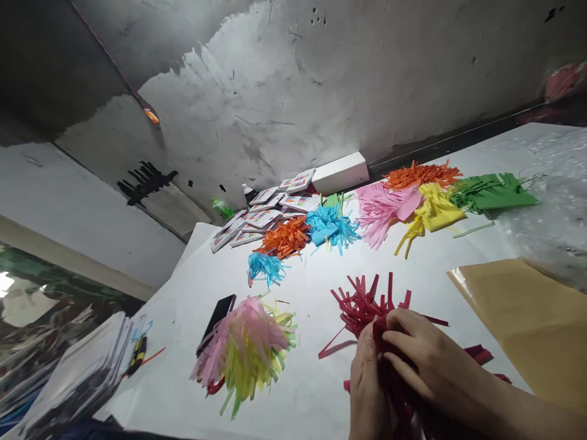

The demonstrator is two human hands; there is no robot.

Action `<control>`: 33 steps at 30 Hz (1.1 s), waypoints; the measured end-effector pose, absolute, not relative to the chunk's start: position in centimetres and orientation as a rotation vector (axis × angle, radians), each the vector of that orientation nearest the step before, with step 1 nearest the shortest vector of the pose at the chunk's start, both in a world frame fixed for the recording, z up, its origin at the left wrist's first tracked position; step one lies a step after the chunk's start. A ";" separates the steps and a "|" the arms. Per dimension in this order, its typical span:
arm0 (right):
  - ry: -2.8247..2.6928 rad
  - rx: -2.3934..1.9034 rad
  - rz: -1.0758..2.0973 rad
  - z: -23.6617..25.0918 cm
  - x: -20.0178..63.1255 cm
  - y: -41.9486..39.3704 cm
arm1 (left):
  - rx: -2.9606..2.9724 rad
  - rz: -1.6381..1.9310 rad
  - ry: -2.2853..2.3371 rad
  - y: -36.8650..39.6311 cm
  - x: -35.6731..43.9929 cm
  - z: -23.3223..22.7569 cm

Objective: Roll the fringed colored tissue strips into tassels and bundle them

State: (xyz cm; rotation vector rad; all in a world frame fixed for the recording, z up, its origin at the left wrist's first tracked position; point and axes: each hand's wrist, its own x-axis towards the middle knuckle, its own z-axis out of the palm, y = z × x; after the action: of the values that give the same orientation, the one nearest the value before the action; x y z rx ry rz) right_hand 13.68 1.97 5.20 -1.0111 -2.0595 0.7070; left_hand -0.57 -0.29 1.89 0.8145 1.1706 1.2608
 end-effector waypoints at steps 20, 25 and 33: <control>-1.796 -1.132 1.087 6.5 16.1 4.8 | 1.728 1.035 1.220 1.6 -3.4 4.6; -2.058 -1.119 0.813 5.5 14.9 3.6 | 2.072 1.074 1.214 1.8 -3.7 4.1; -1.928 -1.143 1.012 7.0 16.7 5.0 | 2.790 1.134 1.242 2.7 -4.5 5.8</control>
State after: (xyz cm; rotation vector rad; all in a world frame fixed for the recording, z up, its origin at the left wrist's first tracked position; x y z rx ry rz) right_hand 16.71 4.99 7.02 -1.1426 -1.9281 1.0115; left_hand -4.45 2.69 5.80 2.7896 1.2419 1.1343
